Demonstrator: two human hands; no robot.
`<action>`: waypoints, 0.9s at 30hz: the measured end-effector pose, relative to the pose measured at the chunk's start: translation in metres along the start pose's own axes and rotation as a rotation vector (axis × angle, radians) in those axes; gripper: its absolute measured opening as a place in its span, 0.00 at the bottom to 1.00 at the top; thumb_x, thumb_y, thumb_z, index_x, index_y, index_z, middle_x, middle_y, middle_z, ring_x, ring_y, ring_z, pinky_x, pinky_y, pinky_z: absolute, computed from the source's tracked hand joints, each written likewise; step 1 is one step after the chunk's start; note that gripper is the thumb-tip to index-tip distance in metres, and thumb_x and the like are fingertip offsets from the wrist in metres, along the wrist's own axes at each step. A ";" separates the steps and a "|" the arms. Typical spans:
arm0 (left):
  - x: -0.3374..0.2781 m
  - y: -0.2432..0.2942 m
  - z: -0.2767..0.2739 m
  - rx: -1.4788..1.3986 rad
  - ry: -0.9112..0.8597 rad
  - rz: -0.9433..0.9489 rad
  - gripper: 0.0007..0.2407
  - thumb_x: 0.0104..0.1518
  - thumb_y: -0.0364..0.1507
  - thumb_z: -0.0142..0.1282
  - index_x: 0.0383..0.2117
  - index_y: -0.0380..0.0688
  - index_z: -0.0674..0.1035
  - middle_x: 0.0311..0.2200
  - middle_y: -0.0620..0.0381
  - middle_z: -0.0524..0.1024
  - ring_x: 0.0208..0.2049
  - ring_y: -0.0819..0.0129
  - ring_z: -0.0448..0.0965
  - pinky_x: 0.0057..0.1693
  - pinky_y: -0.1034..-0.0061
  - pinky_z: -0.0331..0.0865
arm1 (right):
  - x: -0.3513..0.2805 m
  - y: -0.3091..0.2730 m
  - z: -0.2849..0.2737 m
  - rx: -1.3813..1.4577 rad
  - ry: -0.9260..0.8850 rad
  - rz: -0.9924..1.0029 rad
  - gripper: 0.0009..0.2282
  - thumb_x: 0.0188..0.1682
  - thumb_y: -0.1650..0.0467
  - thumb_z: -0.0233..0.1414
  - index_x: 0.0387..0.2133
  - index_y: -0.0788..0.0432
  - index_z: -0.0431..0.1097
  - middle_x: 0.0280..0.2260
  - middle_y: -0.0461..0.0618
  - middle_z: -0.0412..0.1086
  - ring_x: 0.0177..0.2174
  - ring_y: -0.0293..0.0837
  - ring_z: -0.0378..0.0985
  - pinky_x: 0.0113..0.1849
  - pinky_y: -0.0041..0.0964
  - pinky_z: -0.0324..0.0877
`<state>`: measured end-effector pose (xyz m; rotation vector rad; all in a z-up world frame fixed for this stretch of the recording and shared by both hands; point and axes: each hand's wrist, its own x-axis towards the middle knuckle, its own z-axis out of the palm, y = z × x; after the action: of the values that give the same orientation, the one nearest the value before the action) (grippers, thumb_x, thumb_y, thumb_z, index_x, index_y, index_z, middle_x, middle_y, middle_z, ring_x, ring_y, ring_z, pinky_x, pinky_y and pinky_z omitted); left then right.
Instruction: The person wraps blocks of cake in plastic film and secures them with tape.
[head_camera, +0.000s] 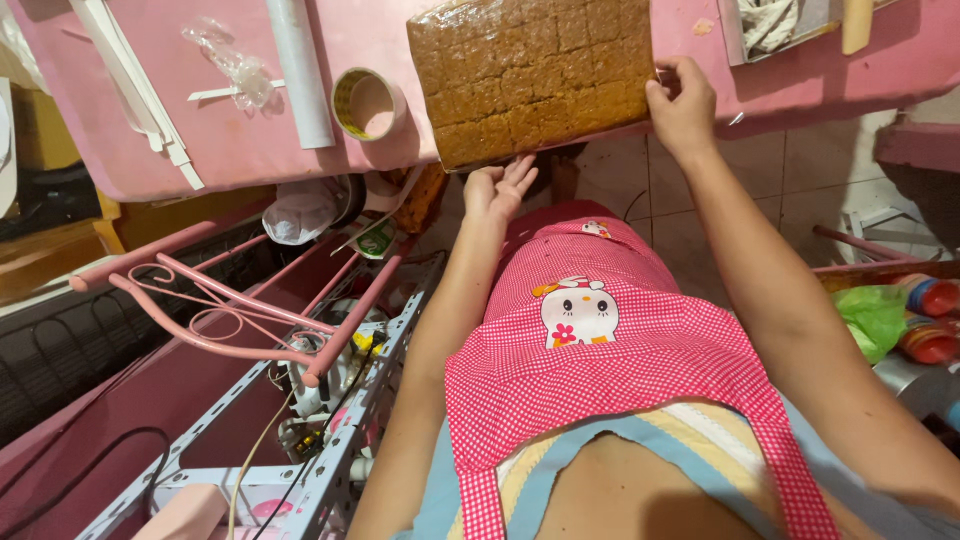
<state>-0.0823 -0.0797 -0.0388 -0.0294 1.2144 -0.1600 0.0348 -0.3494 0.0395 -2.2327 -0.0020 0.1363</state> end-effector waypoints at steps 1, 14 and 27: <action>-0.006 -0.001 -0.001 -0.002 -0.001 0.002 0.28 0.55 0.15 0.30 0.67 0.21 0.53 0.68 0.35 0.59 0.64 0.37 0.65 0.67 0.41 0.57 | 0.000 0.000 0.000 0.000 -0.002 -0.002 0.09 0.51 0.77 0.54 0.45 0.61 0.72 0.39 0.51 0.75 0.34 0.42 0.75 0.38 0.37 0.73; -0.041 0.037 -0.022 0.791 0.135 1.238 0.24 0.54 0.15 0.48 0.61 0.41 0.68 0.59 0.47 0.67 0.55 0.60 0.74 0.60 0.72 0.70 | 0.007 0.048 0.020 -0.012 0.075 0.045 0.09 0.50 0.72 0.59 0.43 0.58 0.78 0.39 0.49 0.77 0.37 0.43 0.77 0.42 0.37 0.72; -0.092 0.121 0.038 2.096 0.414 1.652 0.18 0.56 0.31 0.63 0.54 0.49 0.77 0.52 0.59 0.80 0.61 0.54 0.69 0.69 0.34 0.35 | -0.039 -0.005 0.016 -0.020 0.251 0.106 0.18 0.48 0.80 0.60 0.52 0.62 0.71 0.44 0.53 0.61 0.38 0.43 0.67 0.46 0.36 0.73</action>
<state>-0.0649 0.0504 0.0473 2.7826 0.5698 0.1094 -0.0054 -0.3360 0.0374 -2.2558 0.2520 -0.0872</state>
